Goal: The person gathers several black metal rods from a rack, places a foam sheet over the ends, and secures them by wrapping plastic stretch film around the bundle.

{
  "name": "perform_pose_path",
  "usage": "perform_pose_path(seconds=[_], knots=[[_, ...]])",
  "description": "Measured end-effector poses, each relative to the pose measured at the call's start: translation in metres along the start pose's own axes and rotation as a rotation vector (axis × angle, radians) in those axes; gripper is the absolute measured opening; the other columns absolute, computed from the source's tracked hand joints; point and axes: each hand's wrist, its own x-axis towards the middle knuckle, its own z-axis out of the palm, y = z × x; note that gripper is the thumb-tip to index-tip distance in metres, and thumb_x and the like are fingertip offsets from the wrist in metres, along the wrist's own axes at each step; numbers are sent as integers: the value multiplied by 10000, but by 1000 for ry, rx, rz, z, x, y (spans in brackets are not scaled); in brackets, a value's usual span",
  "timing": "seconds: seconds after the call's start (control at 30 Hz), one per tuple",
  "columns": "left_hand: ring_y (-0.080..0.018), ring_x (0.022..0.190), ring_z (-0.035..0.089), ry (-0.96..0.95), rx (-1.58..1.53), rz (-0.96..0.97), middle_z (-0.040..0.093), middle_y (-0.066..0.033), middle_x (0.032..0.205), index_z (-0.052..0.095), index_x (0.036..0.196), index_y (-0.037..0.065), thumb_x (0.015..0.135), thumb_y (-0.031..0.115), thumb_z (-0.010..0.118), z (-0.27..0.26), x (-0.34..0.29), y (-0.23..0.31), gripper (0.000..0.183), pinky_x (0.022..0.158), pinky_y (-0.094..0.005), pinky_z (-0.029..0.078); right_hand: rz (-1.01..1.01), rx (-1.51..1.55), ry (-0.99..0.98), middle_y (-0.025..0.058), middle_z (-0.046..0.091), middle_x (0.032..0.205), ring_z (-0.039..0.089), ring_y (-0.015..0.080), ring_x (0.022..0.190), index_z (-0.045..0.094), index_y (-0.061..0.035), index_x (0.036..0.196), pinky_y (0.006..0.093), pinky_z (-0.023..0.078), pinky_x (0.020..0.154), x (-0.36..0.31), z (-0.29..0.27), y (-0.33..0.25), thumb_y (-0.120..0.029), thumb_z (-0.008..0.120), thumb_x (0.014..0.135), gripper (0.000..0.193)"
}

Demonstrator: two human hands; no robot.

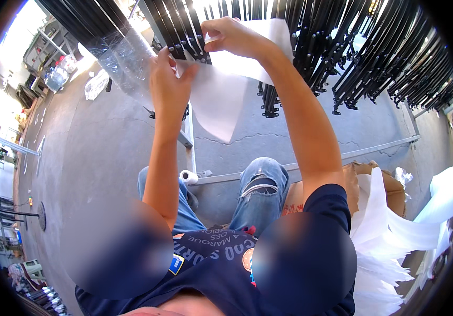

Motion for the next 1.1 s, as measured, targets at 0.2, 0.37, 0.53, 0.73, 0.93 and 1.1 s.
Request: perform_pose_path(seconds=[0.2, 0.37, 0.53, 0.73, 0.93, 1.1], knots=[[-132, 659, 553, -230, -642, -264, 574, -45, 801, 553, 1003, 23, 691, 107, 692, 16, 10, -23, 352, 581, -256, 450, -16, -24, -21, -15, 262, 566, 271, 102, 530, 567, -72, 917, 259, 278, 503, 2, 0, -5, -48, 615, 737, 187], [-96, 643, 572, -468, -954, -529, 626, -29, 764, 633, 889, 37, 720, 144, 688, 24, 20, -23, 207, 581, -224, 461, -313, -576, 447, 41, 508, 824, 489, 205, 856, 558, -86, 1006, 320, 312, 807, -15, 6, -15, -148, 669, 692, 338], [-91, 645, 577, -445, -1022, -471, 635, -34, 752, 638, 873, 13, 726, 168, 686, 22, 15, -27, 219, 583, -222, 462, 98, -451, 615, 78, 537, 960, 481, 241, 975, 551, -80, 983, 398, 302, 850, -60, 33, -52, -133, 678, 670, 342], [-87, 629, 573, -438, -998, -495, 635, -34, 738, 644, 860, 10, 727, 205, 687, 22, 13, -33, 240, 573, -221, 458, -176, -579, 949, 95, 566, 851, 534, 283, 861, 560, -66, 933, 423, 354, 781, -89, 59, -91, 0, 545, 711, 232], [-90, 605, 559, -407, -931, -507, 628, -29, 728, 650, 841, 22, 725, 222, 691, 24, 11, -35, 235, 554, -225, 442, 326, -62, 662, 153, 531, 948, 519, 304, 875, 514, 4, 1027, 347, 428, 736, -85, 105, -86, -29, 549, 743, 288], [-94, 634, 532, -391, -966, -514, 603, -27, 729, 623, 854, 12, 737, 238, 683, 25, 9, -27, 262, 573, -228, 434, 129, 28, 843, 298, 309, 1244, 340, 409, 1137, 301, 81, 1246, 422, 307, 939, -65, 143, -39, -164, 499, 833, 520]])
